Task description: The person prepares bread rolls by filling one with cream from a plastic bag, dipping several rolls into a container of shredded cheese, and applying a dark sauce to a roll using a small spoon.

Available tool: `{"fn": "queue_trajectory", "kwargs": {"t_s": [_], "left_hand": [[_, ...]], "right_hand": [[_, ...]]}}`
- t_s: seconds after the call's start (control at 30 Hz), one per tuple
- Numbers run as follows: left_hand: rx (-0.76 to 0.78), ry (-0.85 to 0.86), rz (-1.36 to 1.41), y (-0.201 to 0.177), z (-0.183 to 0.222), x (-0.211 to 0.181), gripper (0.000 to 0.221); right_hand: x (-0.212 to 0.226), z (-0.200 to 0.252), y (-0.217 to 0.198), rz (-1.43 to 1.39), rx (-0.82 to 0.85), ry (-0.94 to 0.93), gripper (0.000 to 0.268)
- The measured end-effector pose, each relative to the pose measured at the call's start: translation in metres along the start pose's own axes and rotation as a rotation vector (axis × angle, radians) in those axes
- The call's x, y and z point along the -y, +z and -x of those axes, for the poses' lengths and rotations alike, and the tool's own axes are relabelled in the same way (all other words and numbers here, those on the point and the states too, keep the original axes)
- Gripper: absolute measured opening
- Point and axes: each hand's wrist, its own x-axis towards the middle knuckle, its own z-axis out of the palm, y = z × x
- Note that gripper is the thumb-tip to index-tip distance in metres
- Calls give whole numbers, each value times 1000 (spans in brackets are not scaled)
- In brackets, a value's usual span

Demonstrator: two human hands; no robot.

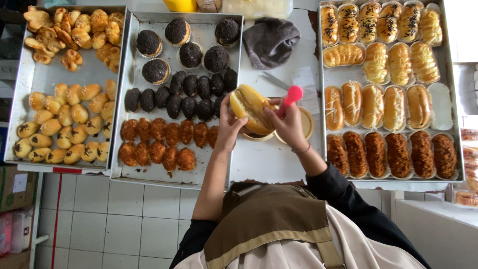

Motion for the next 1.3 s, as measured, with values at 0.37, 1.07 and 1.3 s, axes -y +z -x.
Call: {"fn": "queue_trajectory", "kwargs": {"t_s": [0.37,1.07,1.3], "left_hand": [[-374,-332,-170,-69,26,-29,93],[-410,-203,-139,-70,32,-26,88],[-442,-198,-165,-69,37,-27,90]], "right_hand": [[-1,-12,-10,1013,525,-69,23],[-85,-60,56,665,771,-129,16],[-38,-34,9,512,581,-72,15]]}}
